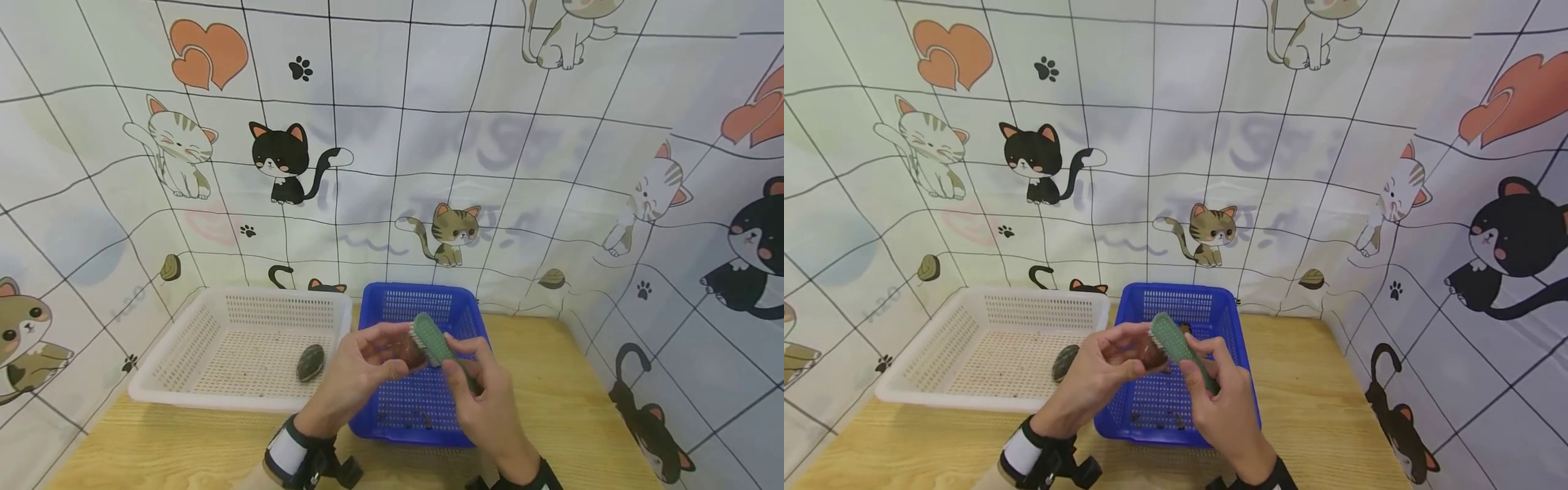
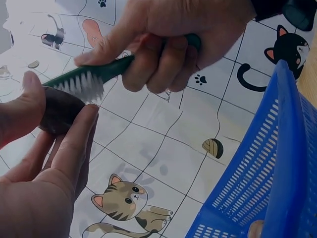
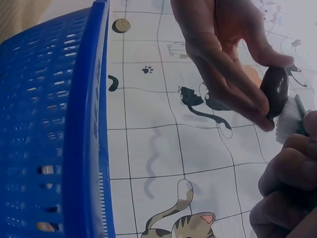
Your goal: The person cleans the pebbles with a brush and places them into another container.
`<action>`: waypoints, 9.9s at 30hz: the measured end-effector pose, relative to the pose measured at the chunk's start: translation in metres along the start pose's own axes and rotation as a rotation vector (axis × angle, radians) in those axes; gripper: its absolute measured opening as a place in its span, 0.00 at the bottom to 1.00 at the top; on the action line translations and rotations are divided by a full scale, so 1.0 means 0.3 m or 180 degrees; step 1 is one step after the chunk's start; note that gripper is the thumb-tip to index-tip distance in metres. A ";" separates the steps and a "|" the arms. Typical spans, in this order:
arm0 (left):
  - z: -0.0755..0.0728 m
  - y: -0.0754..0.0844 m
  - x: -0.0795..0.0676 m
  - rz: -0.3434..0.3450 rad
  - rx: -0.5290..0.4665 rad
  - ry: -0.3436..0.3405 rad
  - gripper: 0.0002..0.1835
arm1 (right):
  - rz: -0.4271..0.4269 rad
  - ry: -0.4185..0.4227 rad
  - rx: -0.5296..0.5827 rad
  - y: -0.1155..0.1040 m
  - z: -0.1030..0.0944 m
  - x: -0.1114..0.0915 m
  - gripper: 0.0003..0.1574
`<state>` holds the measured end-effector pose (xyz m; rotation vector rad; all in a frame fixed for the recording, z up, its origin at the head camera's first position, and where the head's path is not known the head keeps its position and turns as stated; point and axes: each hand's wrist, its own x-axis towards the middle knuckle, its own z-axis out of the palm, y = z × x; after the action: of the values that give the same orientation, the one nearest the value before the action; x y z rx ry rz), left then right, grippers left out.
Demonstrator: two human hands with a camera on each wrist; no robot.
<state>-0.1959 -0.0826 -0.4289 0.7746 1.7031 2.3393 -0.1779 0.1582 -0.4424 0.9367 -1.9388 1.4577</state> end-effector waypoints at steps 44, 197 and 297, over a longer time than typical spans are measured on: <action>0.001 -0.036 0.014 0.0010 -0.0687 -0.0403 0.25 | 0.0300 0.0258 -0.0148 -0.015 -0.036 -0.002 0.21; 0.012 -0.630 0.529 -0.0379 0.5730 -0.1374 0.09 | 0.1863 0.0330 -0.0429 -0.011 -0.203 0.044 0.21; -0.020 -0.057 0.045 0.0249 0.0066 -0.0192 0.40 | 0.0253 0.0100 -0.0339 0.005 0.000 -0.023 0.30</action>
<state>-0.2135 -0.0764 -0.4417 0.9219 1.7048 2.3263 -0.1748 0.1598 -0.4486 0.7932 -2.0298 1.3890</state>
